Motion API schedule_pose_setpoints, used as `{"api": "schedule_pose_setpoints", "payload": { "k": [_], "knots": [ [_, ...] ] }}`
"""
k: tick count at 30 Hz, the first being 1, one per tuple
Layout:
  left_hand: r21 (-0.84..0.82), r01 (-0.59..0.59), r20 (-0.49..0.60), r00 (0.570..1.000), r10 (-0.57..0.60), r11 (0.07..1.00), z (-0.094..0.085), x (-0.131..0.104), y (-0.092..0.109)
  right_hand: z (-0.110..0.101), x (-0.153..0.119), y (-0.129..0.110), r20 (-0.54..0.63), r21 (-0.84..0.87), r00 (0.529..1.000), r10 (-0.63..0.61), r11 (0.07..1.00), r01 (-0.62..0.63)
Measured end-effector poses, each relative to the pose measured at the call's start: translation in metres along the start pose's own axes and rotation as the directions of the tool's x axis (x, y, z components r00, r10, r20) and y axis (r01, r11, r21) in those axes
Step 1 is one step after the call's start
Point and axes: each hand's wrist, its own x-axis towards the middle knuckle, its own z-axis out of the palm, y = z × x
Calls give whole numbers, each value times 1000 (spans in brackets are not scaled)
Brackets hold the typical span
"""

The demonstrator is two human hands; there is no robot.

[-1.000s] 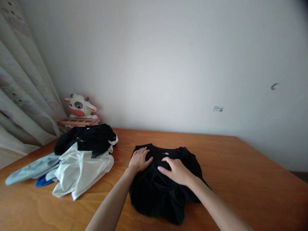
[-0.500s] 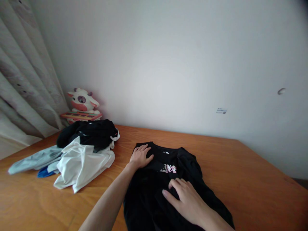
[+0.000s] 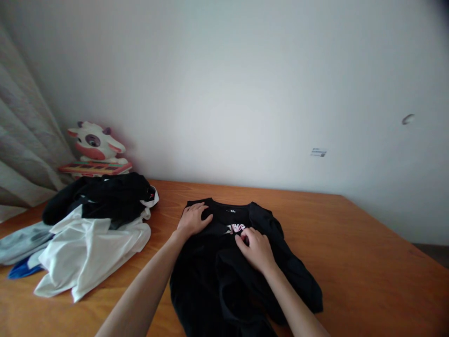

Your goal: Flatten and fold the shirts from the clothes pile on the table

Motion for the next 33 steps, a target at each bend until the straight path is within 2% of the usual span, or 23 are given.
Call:
{"api": "schedule_pose_setpoints", "payload": {
  "k": [3, 7, 9, 13, 16, 19, 26, 33],
  "knots": [
    [-47, -60, -86, 995, 55, 997, -3, -1, 3, -1, 4, 1, -48, 102, 996, 71, 993, -65],
    [-43, -183, -161, 972, 173, 982, -15, -12, 14, -4, 3, 1, -60, 142, 995, 78, 987, -69],
    [-41, -260, -122, 960, 253, 965, -23, -26, 25, -4, 2, 1, -63, 143, 995, 77, 987, -67],
    [-24, -347, 45, 936, 348, 937, -40, -70, 51, -3, 3, 1, -79, 127, 995, 66, 990, -55],
    [-2, -312, 139, 941, 310, 950, -50, -103, 62, 0, 3, 2, -95, 95, 995, 38, 995, -29],
    [-53, -256, 141, 955, 261, 965, -57, -120, 60, 5, -1, 5, -114, 36, 993, -22, 999, 26],
    [-144, -308, 128, 937, 326, 940, -63, -125, 46, 7, -27, 15, -139, -53, 967, -212, 977, 206],
    [-144, -334, 120, 929, 351, 932, -56, -119, 38, -8, -40, 13, -96, -101, 935, -342, 938, 332]
  ]
}}
